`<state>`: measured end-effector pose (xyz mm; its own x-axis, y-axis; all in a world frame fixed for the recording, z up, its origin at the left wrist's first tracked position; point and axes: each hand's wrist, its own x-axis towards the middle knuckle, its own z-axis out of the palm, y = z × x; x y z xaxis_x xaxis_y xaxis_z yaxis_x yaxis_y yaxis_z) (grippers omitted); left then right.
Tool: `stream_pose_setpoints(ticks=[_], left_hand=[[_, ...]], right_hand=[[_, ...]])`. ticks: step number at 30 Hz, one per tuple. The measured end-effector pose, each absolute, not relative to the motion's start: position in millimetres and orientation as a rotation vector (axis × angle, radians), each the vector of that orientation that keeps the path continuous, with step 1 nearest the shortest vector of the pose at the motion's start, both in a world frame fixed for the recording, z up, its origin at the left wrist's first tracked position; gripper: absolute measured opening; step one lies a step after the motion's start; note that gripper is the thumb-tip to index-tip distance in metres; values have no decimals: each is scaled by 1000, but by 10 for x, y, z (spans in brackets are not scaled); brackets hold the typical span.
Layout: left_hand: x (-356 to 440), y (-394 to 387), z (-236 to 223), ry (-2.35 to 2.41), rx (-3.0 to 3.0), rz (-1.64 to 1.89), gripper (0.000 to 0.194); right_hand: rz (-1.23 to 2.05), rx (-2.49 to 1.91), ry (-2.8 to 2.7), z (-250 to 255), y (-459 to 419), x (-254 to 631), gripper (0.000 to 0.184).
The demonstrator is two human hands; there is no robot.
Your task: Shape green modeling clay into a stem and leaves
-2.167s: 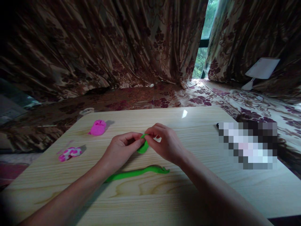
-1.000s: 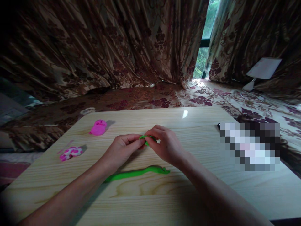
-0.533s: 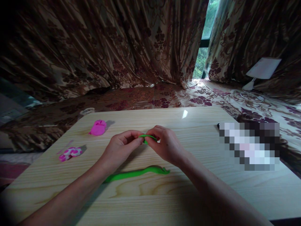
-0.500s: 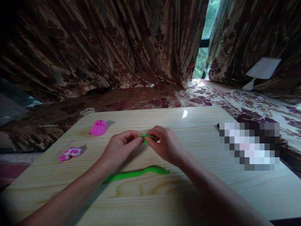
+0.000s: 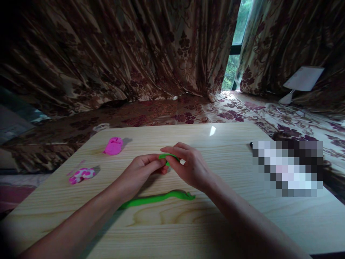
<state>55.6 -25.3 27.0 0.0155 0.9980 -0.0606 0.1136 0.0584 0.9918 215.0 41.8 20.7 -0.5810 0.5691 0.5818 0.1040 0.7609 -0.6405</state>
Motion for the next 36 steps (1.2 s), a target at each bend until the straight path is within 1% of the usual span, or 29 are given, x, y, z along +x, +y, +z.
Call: stream_pose_setpoints(ticks=[7,11,15,18,21,24,27,30,36], left_hand=[[530,-250,293,1293,1245,1115,27],[535,-255,302,1462,1366,1078,24],[571,-255,299,1476,1391,1057,18],[592,-252,307,1434,1365,1122,18],[584,-254,311,1415,1393,1101,20],[558,-260,302,1441,1400,1053,28],[541,-264,304,1446,1362,1048,29],[540,-267,328,1395,1317,1053,29],[552,-270,347,1456,1406,1051,29]], right_hand=[[705,-483,-2139,196,423,2154,25],[647,-483,-2110,194,431,2151,28],[679,-481,-2133,214,424,2147,19],[747,-535,-2082,214,416,2135,16],[774,-563,-2029,199,421,2126,13],[722,-537,-2037,191,435,2135,18],[639,-450,-2081,199,443,2158,30],[609,-389,-2146,210,441,2175,33],[714,-396,-2123,237,415,2182,39]])
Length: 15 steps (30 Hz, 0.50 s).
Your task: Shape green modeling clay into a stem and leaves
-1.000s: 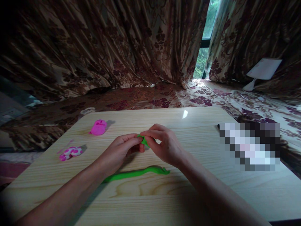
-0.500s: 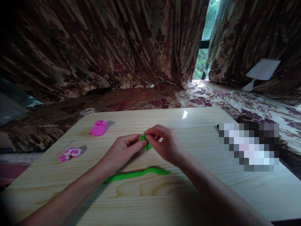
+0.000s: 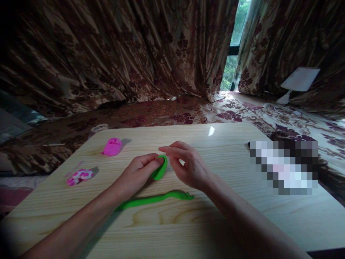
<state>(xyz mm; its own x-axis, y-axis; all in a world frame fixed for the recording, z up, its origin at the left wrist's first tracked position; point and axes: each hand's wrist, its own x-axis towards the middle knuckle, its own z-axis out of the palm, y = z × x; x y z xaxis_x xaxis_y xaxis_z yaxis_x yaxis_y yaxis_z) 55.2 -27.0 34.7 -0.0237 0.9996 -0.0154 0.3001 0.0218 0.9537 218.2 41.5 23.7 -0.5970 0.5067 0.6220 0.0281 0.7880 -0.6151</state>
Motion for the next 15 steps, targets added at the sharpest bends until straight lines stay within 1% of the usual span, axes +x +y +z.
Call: stream_pose_setpoints(ticks=[10,15], left_hand=[[558,-279,341,1436,1443,1041,23],[540,-269,328,1429,1423,1038,25]], right_hand=[[820,-359,-2080,254,409,2178,45],[828,-348,-2068,241,411,2170,46]])
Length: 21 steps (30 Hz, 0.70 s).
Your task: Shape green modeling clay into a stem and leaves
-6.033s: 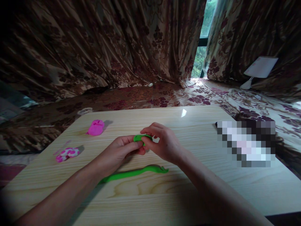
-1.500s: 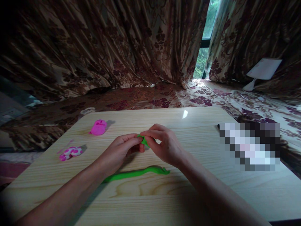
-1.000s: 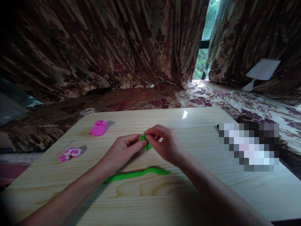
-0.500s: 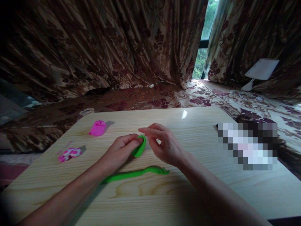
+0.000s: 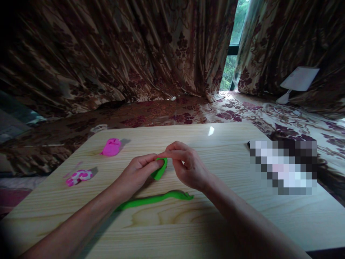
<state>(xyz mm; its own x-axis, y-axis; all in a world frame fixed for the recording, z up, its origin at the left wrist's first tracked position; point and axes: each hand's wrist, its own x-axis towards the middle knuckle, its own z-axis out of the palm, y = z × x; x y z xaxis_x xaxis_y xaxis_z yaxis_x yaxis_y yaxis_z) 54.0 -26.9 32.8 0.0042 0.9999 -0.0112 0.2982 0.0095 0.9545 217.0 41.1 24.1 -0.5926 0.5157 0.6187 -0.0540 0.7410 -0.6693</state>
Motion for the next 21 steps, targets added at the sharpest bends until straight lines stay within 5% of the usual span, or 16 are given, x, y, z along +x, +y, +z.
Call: stream_pose_setpoints(ticks=[21], left_hand=[[545,-231,299,1402,1126,1282,21]], right_hand=[[933,-588,-1931,204,407,2122,23]])
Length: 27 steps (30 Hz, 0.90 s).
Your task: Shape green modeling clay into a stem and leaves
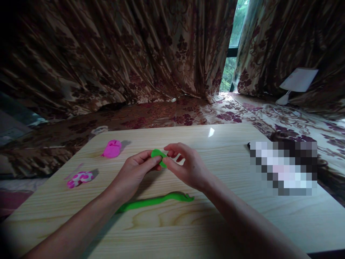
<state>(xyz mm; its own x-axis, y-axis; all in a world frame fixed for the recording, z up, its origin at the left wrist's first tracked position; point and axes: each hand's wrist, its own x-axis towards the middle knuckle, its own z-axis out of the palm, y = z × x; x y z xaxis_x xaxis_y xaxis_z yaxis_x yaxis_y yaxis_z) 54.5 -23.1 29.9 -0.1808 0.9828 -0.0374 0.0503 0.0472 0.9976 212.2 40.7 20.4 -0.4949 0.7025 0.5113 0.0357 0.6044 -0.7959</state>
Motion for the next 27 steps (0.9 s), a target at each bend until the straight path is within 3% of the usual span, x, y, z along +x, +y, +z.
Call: stream_pose_setpoints(ticks=[4,20,27], left_hand=[[570,-239,332,1386,1101,1233,18],[588,-268,356,892,804,1051,24],[553,-235,305,856,642,1146,19]], right_hand=[[813,-581,-1986,170,404,2110,13],[541,-569,-2188,218,421,2153,11],[745,-662,-2032,222,447,2164,11]])
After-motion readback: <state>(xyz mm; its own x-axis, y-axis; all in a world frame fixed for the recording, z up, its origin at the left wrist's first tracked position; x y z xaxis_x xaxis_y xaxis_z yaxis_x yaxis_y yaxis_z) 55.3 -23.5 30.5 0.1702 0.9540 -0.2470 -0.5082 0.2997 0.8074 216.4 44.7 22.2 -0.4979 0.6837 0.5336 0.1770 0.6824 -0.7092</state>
